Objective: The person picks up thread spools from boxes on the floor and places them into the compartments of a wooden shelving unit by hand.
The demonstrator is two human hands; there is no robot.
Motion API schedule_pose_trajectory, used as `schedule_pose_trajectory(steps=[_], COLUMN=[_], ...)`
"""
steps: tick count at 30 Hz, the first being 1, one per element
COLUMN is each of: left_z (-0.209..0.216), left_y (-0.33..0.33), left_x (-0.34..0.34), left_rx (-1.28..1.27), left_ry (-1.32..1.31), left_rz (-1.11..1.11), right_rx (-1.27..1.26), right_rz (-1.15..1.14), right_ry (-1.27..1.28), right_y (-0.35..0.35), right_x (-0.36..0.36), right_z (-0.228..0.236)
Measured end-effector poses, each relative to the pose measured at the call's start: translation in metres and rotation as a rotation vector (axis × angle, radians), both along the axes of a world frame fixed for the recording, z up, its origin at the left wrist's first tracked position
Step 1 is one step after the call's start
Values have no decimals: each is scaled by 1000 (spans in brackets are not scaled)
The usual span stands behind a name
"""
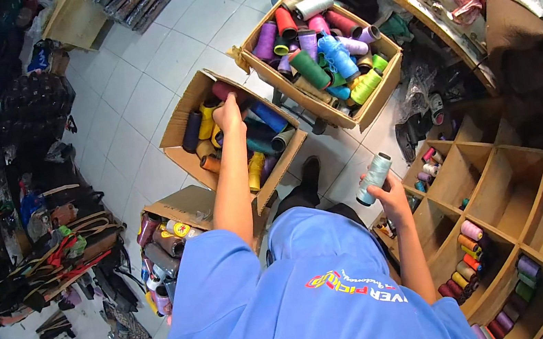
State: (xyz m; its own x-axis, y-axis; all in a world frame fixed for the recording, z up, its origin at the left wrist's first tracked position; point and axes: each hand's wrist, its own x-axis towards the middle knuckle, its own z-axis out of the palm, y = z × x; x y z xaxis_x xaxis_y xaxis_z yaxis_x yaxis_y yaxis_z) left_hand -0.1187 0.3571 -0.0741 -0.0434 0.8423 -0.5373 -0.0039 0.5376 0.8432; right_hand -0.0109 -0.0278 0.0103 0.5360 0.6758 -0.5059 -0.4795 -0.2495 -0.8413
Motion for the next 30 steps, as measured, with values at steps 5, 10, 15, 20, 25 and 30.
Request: schedule_pose_trajectory(steps=[5,10,15,20,25,30], left_z=[77,135,165,151,141,136], left_y=[-69,-152,-231,-298,-365,-424], left_x=[-24,-19,-9,8,34,54], left_rx=[54,232,241,104,-28,-76], left_ry=[-274,-416,-470,-466,-444,-435], left_rz=[-182,-371,-674,-1072,-1476,-1684], right_rx=[31,80,86,62,51,-82], right_rz=[26,32,-208,-537,-1063,-1386], right_ry=[37,35,-78,-162,-181,-332], right_y=[-1,-11,-41,-119,-240,-335], right_x=[0,-1,-3,-10,-39,-64], right_z=[-8,-8,-16,-9,-31,-52])
